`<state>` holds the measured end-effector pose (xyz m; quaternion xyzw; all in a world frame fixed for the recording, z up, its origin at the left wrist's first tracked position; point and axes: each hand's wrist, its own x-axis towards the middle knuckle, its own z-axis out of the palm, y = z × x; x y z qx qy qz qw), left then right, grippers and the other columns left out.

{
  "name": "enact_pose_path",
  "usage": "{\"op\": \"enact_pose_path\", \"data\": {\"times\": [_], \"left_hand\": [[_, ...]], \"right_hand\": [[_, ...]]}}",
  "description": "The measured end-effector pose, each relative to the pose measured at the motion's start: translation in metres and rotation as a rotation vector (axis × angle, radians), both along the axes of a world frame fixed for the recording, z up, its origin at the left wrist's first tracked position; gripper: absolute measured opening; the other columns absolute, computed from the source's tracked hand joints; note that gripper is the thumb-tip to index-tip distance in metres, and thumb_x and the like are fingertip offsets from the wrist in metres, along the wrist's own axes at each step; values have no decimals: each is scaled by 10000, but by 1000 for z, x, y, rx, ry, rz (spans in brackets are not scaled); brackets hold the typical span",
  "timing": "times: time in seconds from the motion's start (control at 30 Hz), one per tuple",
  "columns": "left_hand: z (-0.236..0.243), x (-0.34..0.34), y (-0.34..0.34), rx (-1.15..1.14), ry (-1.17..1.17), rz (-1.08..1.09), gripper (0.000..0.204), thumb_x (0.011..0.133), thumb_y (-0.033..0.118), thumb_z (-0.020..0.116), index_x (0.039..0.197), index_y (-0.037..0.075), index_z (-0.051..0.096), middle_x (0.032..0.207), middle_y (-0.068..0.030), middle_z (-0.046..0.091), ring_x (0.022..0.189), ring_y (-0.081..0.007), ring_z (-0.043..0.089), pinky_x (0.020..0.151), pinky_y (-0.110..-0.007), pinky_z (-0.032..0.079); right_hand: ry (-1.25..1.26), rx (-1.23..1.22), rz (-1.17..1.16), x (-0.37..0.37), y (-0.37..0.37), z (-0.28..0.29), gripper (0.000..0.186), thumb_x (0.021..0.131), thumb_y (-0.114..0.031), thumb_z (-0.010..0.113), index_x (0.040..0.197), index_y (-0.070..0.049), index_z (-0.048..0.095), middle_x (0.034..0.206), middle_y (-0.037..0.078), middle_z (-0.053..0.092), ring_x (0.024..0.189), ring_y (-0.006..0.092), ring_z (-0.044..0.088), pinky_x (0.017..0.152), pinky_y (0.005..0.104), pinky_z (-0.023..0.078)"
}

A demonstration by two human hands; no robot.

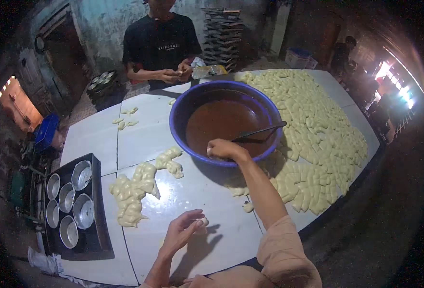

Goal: The person folds and shapes dough pieces around filling by hand, groups them together, and places the assembled dough clusters into baking tins on a tray.

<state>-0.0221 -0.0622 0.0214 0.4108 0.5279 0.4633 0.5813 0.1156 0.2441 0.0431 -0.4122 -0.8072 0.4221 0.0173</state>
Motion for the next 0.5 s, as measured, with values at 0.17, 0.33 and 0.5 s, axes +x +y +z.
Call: {"op": "enact_pose_path", "data": {"times": [0.17, 0.33, 0.5], "left_hand": [[-11, 0, 25, 0, -121, 77, 419, 968, 226, 617, 1291, -32, 552, 1217, -141, 639, 1060, -198, 630, 931, -337, 500], [2, 20, 73, 104, -561, 154, 569, 1035, 396, 448, 1450, 11, 392, 1439, -134, 470, 1318, -253, 471, 1024, -428, 442], [-20, 23, 70, 40, -765, 298, 446, 1025, 370, 482, 1280, 8, 534, 1257, -114, 589, 1168, -218, 568, 1006, -416, 456]], "right_hand": [[770, -646, -204, 7, -34, 42, 160, 947, -220, 624, 949, -64, 588, 780, 38, 624, 647, 112, 621, 568, 248, 524], [1029, -740, -308, -2, -93, 28, 133, 968, -184, 591, 1021, -66, 563, 869, 25, 625, 744, 89, 634, 639, 215, 536], [1159, -751, -428, -1, -142, 2, 133, 971, -132, 559, 1072, -47, 567, 962, 14, 619, 843, 95, 632, 724, 228, 527]]}}
